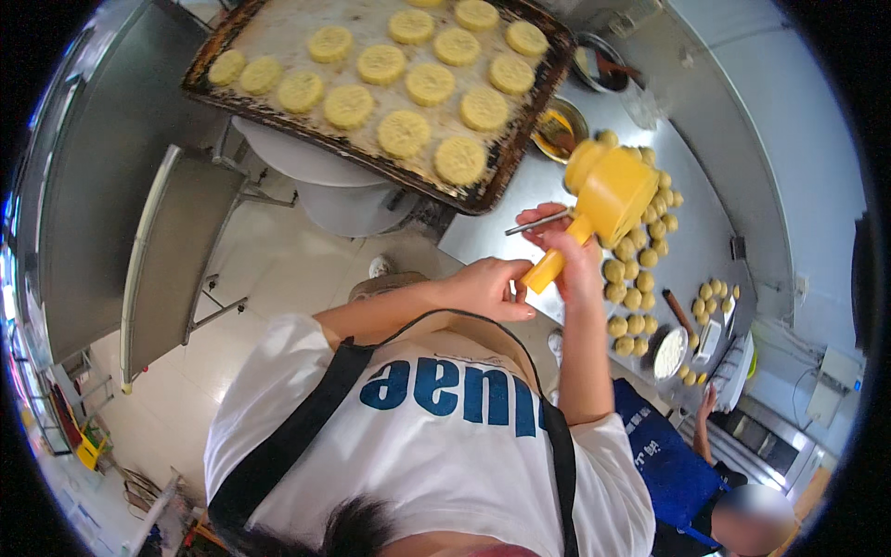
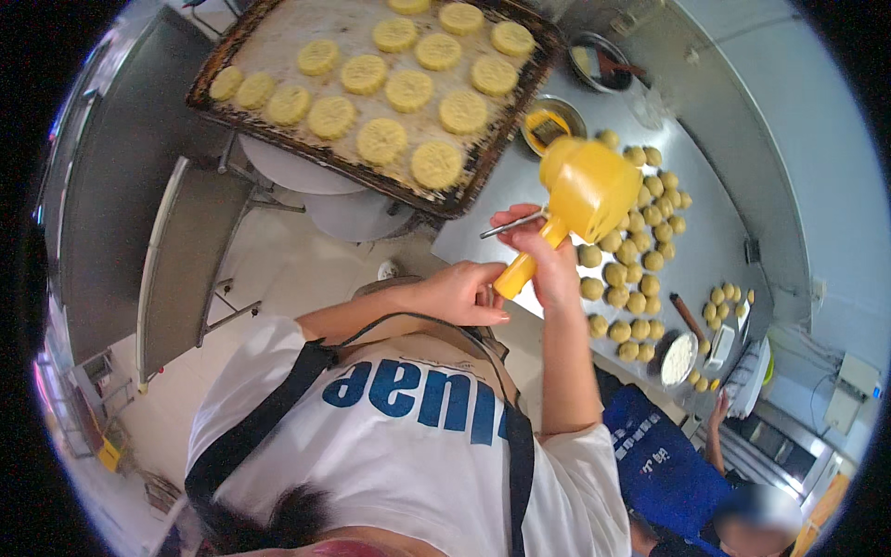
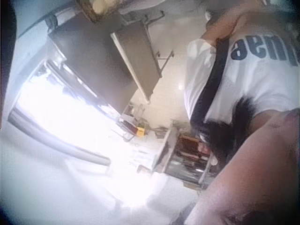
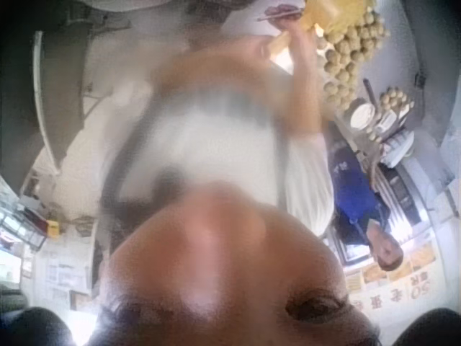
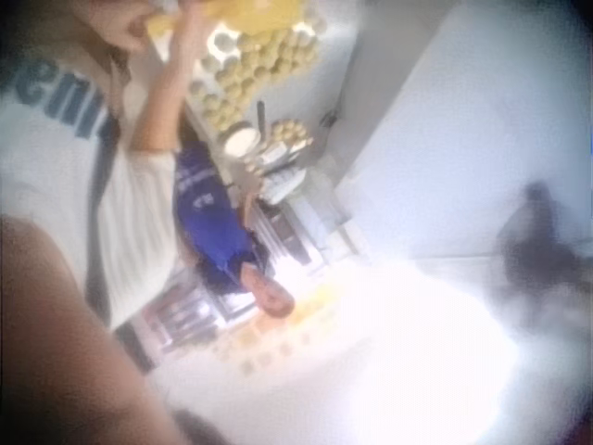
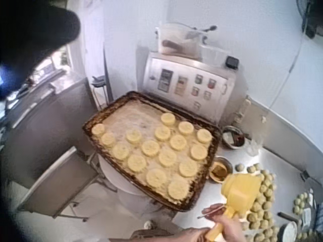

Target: The person uses a yellow press tool to mold dough balls into shaped pastries on a metal table before placing them on a tray. The person then applies a liquid coating to the pastries on the tray using a brush.

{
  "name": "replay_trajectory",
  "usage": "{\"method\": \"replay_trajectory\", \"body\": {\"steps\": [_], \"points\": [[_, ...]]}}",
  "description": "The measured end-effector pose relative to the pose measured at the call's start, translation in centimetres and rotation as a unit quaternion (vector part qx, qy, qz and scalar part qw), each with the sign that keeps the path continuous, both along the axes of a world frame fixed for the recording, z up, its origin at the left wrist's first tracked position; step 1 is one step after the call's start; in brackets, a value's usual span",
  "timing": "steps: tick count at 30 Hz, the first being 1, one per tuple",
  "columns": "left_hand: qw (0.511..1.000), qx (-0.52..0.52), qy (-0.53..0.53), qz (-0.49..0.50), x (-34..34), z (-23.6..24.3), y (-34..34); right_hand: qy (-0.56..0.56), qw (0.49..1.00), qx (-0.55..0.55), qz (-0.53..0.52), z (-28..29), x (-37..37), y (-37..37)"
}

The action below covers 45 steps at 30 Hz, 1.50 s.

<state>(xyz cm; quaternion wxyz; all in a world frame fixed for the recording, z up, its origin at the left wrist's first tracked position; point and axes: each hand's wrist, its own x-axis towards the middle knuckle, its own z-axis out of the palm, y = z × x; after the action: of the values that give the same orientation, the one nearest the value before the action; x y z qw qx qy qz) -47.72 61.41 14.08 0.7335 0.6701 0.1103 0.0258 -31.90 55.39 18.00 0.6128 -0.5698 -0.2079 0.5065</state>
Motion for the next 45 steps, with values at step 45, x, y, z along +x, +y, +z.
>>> {"method": "replay_trajectory", "body": {"steps": [45], "points": [[0.952, 0.235, 0.187, 0.057, -1.8, -18.3, -0.8, -0.607, 0.744, -0.255, -0.112, -21.6, 5.4, -16.7]]}}
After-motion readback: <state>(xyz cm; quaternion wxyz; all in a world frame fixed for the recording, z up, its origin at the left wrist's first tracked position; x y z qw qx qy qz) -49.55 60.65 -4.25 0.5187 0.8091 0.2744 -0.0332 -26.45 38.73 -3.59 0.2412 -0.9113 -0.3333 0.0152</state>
